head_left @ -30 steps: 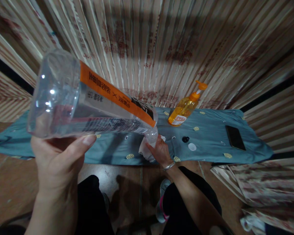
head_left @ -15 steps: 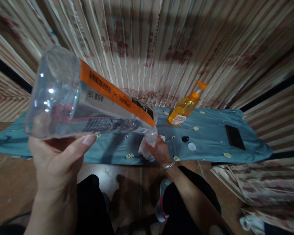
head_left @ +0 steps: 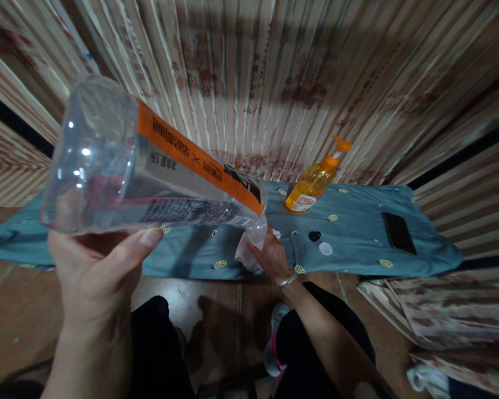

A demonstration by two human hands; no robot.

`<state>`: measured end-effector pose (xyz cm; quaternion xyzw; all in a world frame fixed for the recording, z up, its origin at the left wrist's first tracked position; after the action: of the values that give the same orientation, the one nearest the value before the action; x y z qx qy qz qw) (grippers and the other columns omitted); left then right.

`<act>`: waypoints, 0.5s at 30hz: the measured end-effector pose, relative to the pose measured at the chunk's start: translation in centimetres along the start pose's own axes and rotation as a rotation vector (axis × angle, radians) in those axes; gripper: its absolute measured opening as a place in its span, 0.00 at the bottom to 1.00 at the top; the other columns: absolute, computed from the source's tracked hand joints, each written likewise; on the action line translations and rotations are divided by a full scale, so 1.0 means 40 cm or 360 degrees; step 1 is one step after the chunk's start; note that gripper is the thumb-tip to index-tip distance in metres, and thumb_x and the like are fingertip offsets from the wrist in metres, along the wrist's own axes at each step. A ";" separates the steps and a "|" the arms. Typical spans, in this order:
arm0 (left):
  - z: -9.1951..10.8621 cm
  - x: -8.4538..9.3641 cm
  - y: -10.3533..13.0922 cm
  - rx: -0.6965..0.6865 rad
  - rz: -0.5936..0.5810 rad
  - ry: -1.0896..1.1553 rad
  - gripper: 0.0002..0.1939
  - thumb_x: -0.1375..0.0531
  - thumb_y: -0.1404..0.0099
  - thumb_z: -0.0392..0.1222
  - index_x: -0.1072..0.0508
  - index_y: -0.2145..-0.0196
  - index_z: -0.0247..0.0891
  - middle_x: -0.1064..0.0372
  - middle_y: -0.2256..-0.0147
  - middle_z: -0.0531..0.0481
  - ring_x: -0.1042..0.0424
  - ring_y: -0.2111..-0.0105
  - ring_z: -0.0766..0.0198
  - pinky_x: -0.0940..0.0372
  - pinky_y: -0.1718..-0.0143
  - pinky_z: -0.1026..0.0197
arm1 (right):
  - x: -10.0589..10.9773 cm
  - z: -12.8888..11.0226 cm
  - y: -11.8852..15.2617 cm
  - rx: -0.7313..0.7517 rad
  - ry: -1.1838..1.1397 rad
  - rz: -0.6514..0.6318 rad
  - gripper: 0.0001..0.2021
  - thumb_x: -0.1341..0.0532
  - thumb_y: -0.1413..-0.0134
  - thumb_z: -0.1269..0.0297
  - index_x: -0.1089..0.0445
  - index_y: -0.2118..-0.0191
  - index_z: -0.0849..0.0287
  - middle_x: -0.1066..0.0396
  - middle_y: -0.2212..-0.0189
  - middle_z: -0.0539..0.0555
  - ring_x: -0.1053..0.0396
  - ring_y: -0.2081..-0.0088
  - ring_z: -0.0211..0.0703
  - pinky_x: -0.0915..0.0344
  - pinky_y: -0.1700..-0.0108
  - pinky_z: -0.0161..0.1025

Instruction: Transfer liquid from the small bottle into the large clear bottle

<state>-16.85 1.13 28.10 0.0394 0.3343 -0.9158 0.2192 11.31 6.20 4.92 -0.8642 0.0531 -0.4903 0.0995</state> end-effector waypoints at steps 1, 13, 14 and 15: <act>0.003 -0.004 -0.001 -0.0005 -0.0003 0.0002 0.25 0.21 0.66 0.41 0.20 0.67 0.36 0.28 0.62 0.48 0.27 0.69 0.61 0.27 0.71 0.57 | 0.001 -0.001 0.000 -0.0004 0.0005 0.0002 0.28 0.36 0.36 0.54 0.36 0.36 0.65 0.20 0.53 0.68 0.20 0.52 0.62 0.22 0.53 0.51; 0.015 -0.011 -0.003 -0.0098 -0.0013 -0.0065 0.28 0.21 0.64 0.50 0.20 0.65 0.39 0.27 0.68 0.51 0.29 0.73 0.62 0.26 0.68 0.50 | 0.001 -0.006 0.002 0.0018 0.0060 0.0020 0.27 0.37 0.35 0.56 0.36 0.37 0.68 0.20 0.53 0.67 0.20 0.53 0.59 0.23 0.54 0.47; 0.015 -0.012 -0.004 -0.0107 -0.0021 -0.0081 0.29 0.21 0.64 0.52 0.20 0.65 0.39 0.27 0.68 0.51 0.29 0.73 0.62 0.25 0.67 0.49 | 0.003 -0.007 0.003 0.0020 0.0059 0.0027 0.27 0.36 0.36 0.56 0.36 0.37 0.68 0.20 0.53 0.68 0.20 0.53 0.60 0.22 0.54 0.47; 0.014 -0.013 -0.005 -0.0104 -0.0020 -0.0096 0.30 0.21 0.64 0.54 0.21 0.64 0.39 0.27 0.68 0.51 0.29 0.73 0.62 0.25 0.67 0.48 | 0.005 -0.008 0.002 0.0021 0.0058 0.0036 0.27 0.36 0.36 0.57 0.36 0.37 0.68 0.20 0.53 0.68 0.20 0.53 0.60 0.22 0.54 0.48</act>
<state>-16.44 1.09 28.78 0.0024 0.3575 -0.9065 0.2247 11.14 6.03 5.21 -0.8539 0.0615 -0.5050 0.1096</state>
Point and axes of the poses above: each hand's wrist, its own y-axis away from the middle knuckle, its own x-axis out of the back of the hand, z = x × y, the point moved 9 cm from there along -y, towards the middle knuckle
